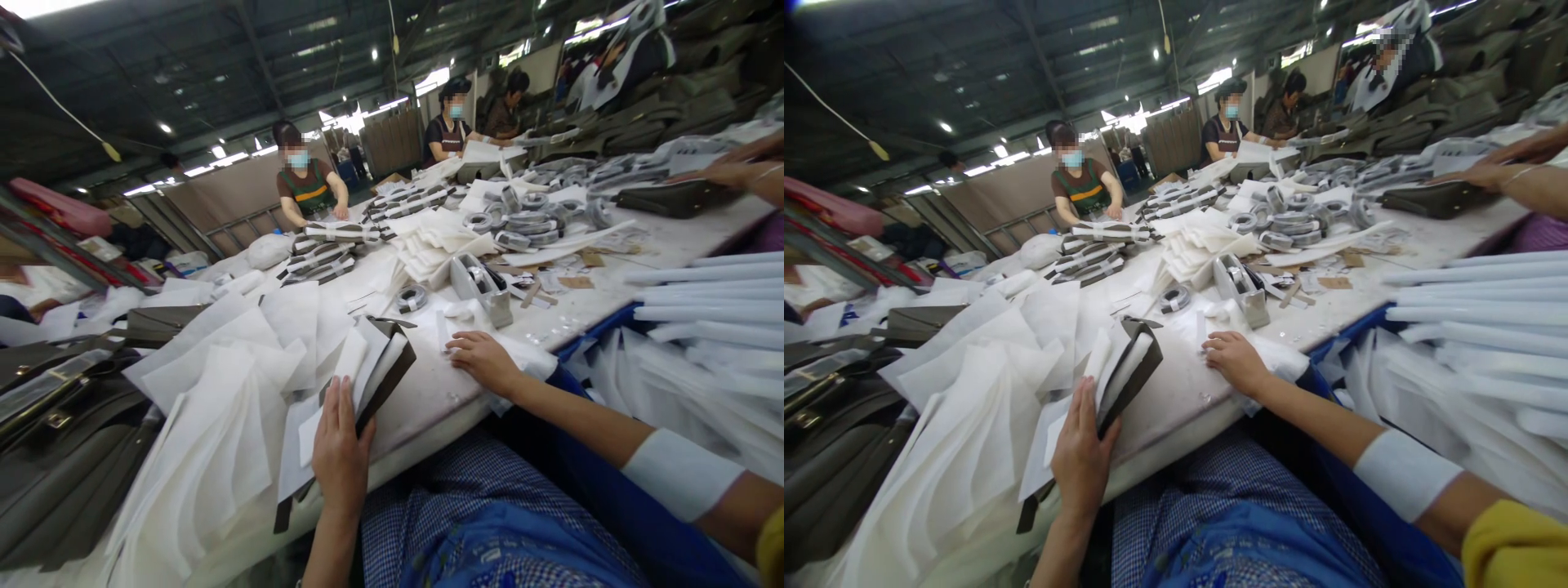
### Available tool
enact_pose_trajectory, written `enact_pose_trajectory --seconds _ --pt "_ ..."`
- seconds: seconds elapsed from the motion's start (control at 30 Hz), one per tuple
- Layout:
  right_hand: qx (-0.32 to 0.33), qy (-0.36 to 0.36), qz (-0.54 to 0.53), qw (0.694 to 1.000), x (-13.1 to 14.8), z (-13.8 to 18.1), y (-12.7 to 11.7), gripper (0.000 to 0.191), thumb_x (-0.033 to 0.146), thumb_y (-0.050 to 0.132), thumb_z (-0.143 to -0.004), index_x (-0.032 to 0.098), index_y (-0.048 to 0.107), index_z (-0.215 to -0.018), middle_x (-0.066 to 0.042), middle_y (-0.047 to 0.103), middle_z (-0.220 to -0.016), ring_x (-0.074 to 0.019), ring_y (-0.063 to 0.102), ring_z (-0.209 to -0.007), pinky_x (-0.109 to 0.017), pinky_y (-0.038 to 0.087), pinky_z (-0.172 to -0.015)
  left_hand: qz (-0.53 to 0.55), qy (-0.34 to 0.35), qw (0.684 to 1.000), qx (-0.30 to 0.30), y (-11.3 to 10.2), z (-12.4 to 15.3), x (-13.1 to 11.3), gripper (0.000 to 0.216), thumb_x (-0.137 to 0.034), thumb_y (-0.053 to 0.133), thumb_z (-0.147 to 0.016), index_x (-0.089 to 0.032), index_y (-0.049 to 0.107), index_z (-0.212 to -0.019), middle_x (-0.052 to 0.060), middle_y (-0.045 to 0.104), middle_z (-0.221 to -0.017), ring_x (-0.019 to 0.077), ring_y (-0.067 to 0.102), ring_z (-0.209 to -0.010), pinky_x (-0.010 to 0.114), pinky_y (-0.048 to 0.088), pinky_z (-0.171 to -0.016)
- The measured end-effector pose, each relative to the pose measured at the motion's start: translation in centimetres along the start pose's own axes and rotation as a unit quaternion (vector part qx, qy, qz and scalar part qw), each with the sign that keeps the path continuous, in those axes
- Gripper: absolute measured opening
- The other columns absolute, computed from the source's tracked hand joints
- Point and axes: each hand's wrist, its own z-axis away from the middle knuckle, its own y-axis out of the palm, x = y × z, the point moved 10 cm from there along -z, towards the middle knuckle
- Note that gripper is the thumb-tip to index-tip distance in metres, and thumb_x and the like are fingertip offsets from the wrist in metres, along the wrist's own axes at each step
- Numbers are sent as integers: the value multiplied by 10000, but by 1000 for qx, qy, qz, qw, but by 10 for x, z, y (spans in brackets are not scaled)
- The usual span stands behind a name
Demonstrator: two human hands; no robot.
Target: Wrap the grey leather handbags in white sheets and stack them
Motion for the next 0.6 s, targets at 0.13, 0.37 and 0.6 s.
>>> enact_pose_trajectory --seconds 0.13,0.37,0.6 --pt "-16 -3 -35 999 10 -8 -5 106 210 652 -908 237 747 -870 -13 744 -1126 -235 638 -1116 -422 450 -987 6 -2 1000 -4 0 1 0 824 -185 648 -898 -254 188 -1578 109 414 -1553 305 472 -1371 432 463 -1083" --pt "-6 28 12 1000 5 -8 0 257 277 751 -834 191 732 -1075 -127 626 -1349 -348 543 -1272 -548 414 -1046 10 -5 1000 -9 -1 1 4 818 -208 644 -909 -261 177 -1579 103 413 -1555 297 471 -1372 414 468 -1077" --pt "-16 12 4 1000 -3 -20 8 103 286 702 -882 245 780 -828 -25 721 -1201 -300 592 -1220 -492 455 -1026 13 -5 1000 -10 -2 0 4 850 -179 651 -894 -269 160 -1582 103 419 -1552 298 478 -1366 419 466 -1079"
